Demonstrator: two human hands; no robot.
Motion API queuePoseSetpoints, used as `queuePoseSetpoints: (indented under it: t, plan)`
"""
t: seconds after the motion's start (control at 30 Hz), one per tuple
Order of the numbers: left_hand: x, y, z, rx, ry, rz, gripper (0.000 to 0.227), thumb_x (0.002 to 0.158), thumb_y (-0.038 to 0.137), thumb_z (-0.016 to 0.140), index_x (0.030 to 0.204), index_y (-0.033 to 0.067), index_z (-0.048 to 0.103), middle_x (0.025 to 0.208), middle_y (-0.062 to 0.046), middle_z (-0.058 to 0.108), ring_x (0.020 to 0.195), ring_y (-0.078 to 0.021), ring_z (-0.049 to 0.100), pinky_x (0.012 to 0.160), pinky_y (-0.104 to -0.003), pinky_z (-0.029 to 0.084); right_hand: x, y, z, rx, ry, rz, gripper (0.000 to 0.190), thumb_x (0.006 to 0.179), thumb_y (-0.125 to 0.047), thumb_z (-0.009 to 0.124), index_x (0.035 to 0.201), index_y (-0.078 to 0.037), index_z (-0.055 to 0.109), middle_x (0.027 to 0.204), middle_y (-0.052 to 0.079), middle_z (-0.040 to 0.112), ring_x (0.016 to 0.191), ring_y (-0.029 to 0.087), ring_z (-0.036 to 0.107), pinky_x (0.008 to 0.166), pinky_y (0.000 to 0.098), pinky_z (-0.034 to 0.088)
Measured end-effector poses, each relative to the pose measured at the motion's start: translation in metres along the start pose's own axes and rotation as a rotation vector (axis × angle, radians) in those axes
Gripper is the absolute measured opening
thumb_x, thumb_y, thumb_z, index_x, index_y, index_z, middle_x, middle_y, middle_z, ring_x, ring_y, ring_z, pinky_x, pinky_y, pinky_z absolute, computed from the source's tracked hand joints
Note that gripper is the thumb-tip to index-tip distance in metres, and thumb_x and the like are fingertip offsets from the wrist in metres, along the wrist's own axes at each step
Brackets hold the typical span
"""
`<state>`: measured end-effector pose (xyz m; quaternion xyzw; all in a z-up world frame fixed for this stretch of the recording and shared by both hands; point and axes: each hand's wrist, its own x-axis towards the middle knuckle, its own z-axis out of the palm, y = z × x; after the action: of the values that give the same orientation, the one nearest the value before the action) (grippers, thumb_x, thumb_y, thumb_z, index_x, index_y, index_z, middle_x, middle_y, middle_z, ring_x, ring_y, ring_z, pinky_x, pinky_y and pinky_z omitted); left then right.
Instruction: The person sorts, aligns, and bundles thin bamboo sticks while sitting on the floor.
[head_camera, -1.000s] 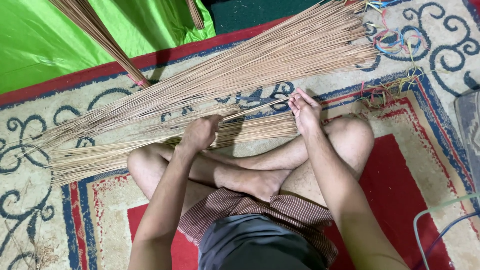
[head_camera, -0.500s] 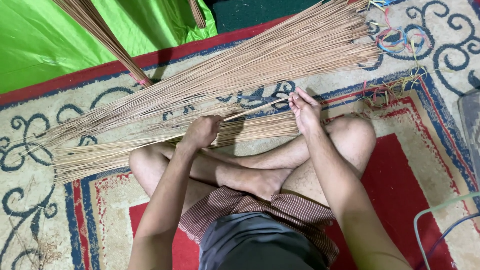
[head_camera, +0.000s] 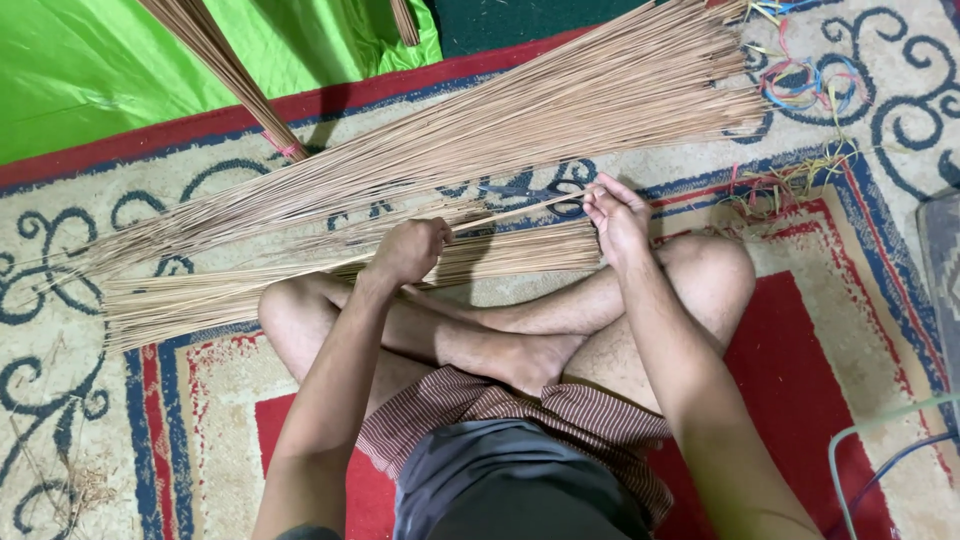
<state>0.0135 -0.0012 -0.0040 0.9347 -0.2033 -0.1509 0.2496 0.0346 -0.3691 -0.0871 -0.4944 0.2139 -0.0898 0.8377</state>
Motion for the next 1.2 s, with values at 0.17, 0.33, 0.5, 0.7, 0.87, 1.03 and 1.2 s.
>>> queuePoseSetpoints:
  t: [0.17,0.33,0.5,0.7,0.87,1.03,1.2]
  plan:
    - [0.003,0.001,0.011,0.111,0.035,-0.053,0.018,0.094,0.018,0.055,0.101,0.0176,0.071,0.088,-0.011,0.076,0.084,-0.0385,0.075,0.076,-0.05,0.06,-0.023,-0.018,0.016,-0.582,-0.008,-0.498,0.04,0.09,-0.001,0.074,0.129,0.002,0.065,0.117,0.022,0.062,0.099,0.034,0.064,0.088,0.0438,0.056]
    - [0.011,0.03,0.03,0.228,0.057,0.001,0.024,0.096,0.016,0.049,0.106,0.0208,0.07,0.099,-0.004,0.078,0.084,-0.0298,0.078,0.075,-0.043,0.062,-0.079,-0.022,0.07,-1.221,-0.469,-1.088,0.03,0.093,-0.009,0.068,0.123,-0.008,0.07,0.12,0.007,0.061,0.11,0.03,0.055,0.095,0.0461,0.041]
    - [0.022,0.049,0.053,0.473,0.053,0.039,0.025,0.095,0.016,0.049,0.105,0.0197,0.071,0.119,-0.002,0.074,0.079,-0.0305,0.078,0.069,-0.042,0.063,-0.026,0.085,0.04,-1.602,-0.83,-0.959,0.021,0.089,-0.016,0.059,0.108,-0.01,0.065,0.096,0.007,0.067,0.094,0.032,0.07,0.082,0.0412,0.049]
    - [0.004,0.032,0.047,0.313,0.084,0.062,0.022,0.101,0.015,0.051,0.11,0.0115,0.071,0.113,-0.008,0.074,0.084,-0.0367,0.078,0.075,-0.047,0.063,-0.043,0.049,0.039,-1.48,-0.893,-0.927,0.015,0.091,-0.007,0.051,0.1,-0.008,0.063,0.088,0.015,0.066,0.087,0.039,0.069,0.075,0.0455,0.053]
    - [-0.019,0.004,0.011,0.356,0.135,0.068,0.022,0.101,0.015,0.05,0.113,0.0117,0.068,0.111,-0.008,0.073,0.083,-0.0368,0.077,0.074,-0.049,0.063,-0.005,0.032,-0.002,-1.576,-0.827,-0.984,0.01,0.092,-0.012,0.052,0.097,-0.01,0.06,0.087,0.013,0.065,0.086,0.037,0.068,0.073,0.0437,0.053]
    - [-0.007,0.014,0.02,0.438,0.135,0.056,0.019,0.101,0.018,0.05,0.11,0.0167,0.067,0.112,-0.001,0.071,0.08,-0.0331,0.078,0.071,-0.046,0.064,-0.019,0.048,0.02,-1.603,-0.821,-1.046,0.008,0.09,-0.016,0.056,0.097,-0.012,0.058,0.089,0.01,0.061,0.085,0.035,0.067,0.072,0.0435,0.051]
    - [0.007,0.045,0.038,0.469,0.087,0.078,0.021,0.1,0.017,0.051,0.109,0.0216,0.069,0.116,0.004,0.071,0.082,-0.0302,0.078,0.072,-0.044,0.064,-0.037,0.065,0.05,-1.574,-0.844,-1.126,0.014,0.089,-0.012,0.057,0.102,-0.009,0.062,0.094,0.01,0.061,0.09,0.034,0.066,0.075,0.0401,0.048]
